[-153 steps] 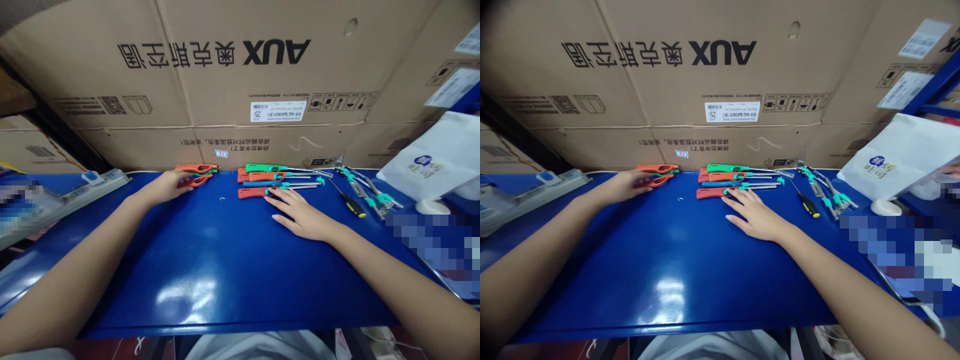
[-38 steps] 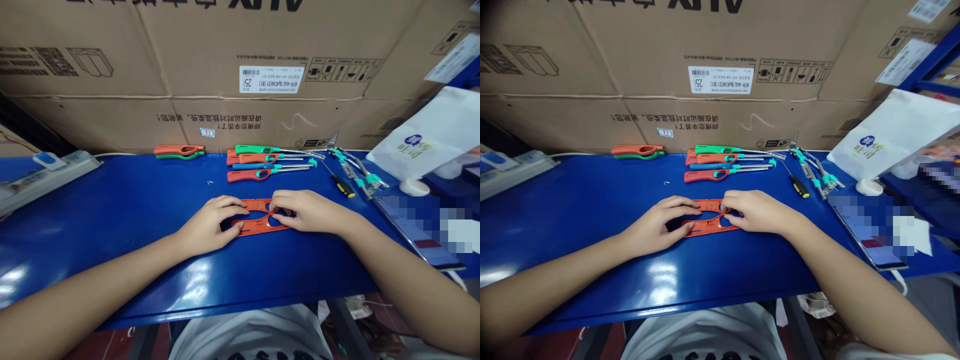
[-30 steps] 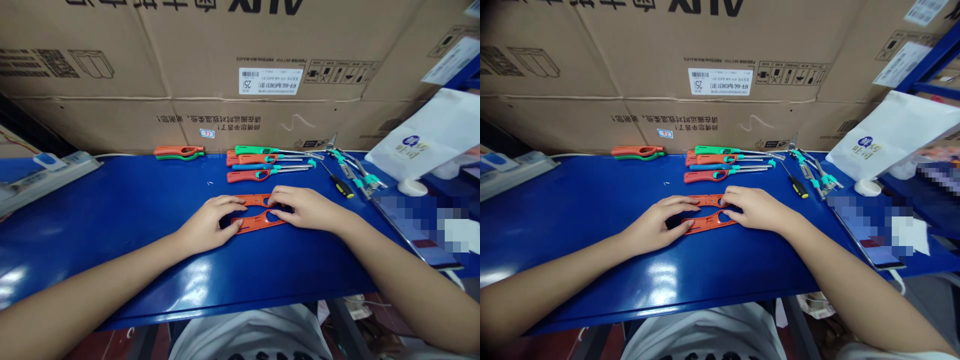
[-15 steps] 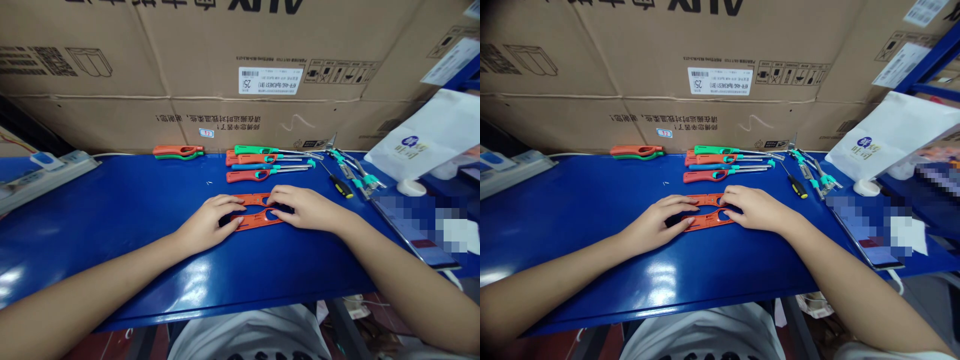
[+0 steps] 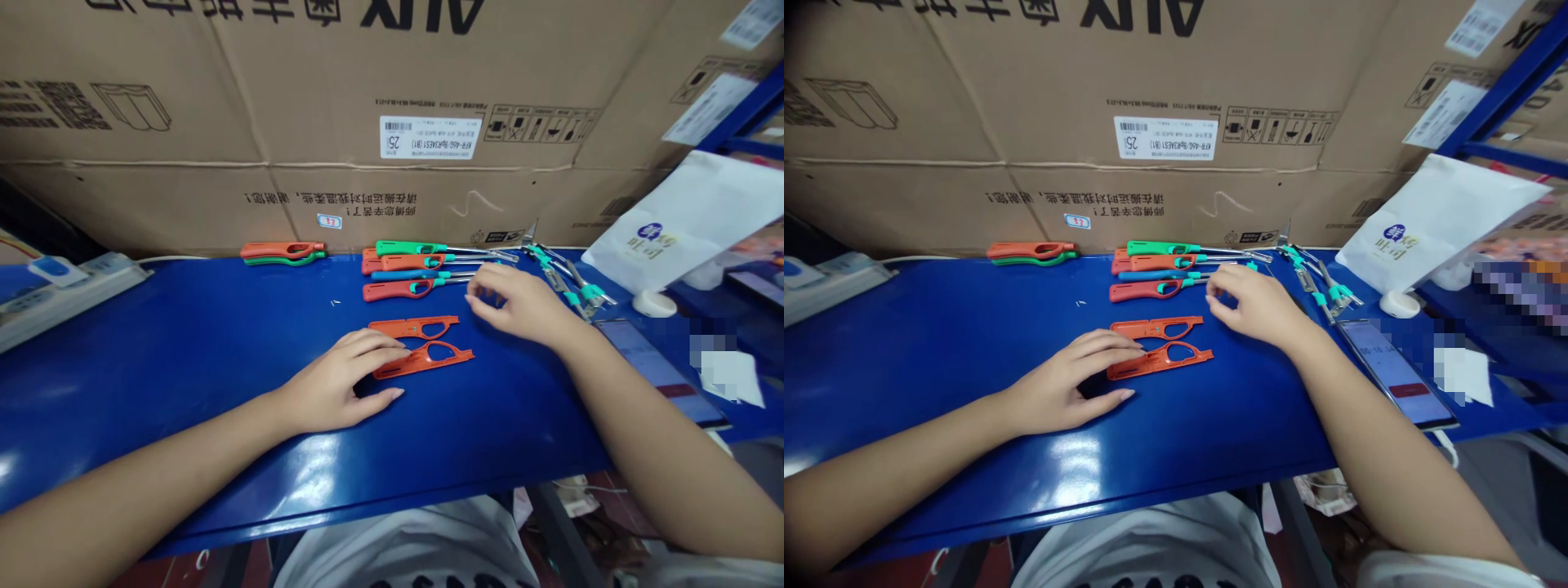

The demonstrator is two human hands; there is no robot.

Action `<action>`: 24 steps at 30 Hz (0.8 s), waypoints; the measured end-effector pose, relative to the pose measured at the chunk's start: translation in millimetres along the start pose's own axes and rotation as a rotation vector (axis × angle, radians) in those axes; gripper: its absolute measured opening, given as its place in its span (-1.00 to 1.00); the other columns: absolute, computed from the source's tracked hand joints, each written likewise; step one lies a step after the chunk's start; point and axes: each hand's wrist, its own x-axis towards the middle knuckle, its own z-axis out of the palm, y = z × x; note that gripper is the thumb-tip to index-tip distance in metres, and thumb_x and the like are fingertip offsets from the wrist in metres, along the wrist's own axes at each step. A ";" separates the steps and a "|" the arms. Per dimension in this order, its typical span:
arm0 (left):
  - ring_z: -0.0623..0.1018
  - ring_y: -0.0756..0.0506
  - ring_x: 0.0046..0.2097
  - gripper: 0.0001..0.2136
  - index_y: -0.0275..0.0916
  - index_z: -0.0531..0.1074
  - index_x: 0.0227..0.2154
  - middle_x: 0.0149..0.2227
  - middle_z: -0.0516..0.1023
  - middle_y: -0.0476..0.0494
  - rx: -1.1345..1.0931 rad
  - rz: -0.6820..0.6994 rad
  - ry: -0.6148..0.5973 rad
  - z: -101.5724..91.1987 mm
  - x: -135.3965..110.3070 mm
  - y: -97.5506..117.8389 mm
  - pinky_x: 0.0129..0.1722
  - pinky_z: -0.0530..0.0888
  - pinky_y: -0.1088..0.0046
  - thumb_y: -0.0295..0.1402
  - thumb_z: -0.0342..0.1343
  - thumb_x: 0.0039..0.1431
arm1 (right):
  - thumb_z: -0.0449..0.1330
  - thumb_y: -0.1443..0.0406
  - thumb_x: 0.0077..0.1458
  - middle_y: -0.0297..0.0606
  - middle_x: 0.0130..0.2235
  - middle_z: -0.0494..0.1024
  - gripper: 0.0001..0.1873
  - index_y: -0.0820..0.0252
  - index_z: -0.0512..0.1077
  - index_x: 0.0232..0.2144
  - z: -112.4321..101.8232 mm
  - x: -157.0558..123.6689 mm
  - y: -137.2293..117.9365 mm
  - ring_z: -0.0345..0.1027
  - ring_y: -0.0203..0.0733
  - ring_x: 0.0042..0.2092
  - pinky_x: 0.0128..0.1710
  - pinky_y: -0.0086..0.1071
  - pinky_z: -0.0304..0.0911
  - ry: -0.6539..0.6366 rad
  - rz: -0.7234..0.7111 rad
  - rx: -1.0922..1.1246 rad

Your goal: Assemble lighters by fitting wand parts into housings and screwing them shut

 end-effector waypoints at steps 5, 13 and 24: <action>0.46 -0.18 0.19 -0.61 -0.18 0.34 0.20 0.15 0.50 -0.22 0.043 -0.059 0.004 1.8 -1.3 -2.1 0.22 0.42 0.20 -0.28 0.13 0.36 | 0.11 0.28 0.11 -0.23 -0.28 0.56 -0.93 0.11 0.36 -0.40 -5.8 2.1 35.8 0.42 -0.10 -0.24 -0.27 -0.31 0.21 0.013 0.440 -0.194; 0.53 -0.17 0.10 -0.68 -0.18 0.35 0.16 0.08 0.56 -0.20 0.077 -0.065 0.010 5.3 -0.9 -7.1 0.15 0.42 0.16 -0.35 0.05 0.40 | 0.20 0.17 0.06 0.25 -0.04 0.49 -0.64 0.29 0.48 -0.14 -18.8 -22.5 111.3 0.35 0.38 0.02 -0.11 0.05 0.29 0.050 0.982 -0.345; 0.49 -0.16 0.11 -0.67 -0.16 0.33 0.18 0.09 0.54 -0.18 0.028 -0.088 -0.028 3.7 -0.8 -6.2 0.18 0.39 0.16 -0.37 0.05 0.39 | 0.32 0.30 -0.05 0.18 -0.10 0.53 -0.51 0.30 0.44 -0.02 -4.8 -32.4 144.7 0.43 0.24 -0.07 -0.14 -0.09 0.29 0.060 1.201 -0.233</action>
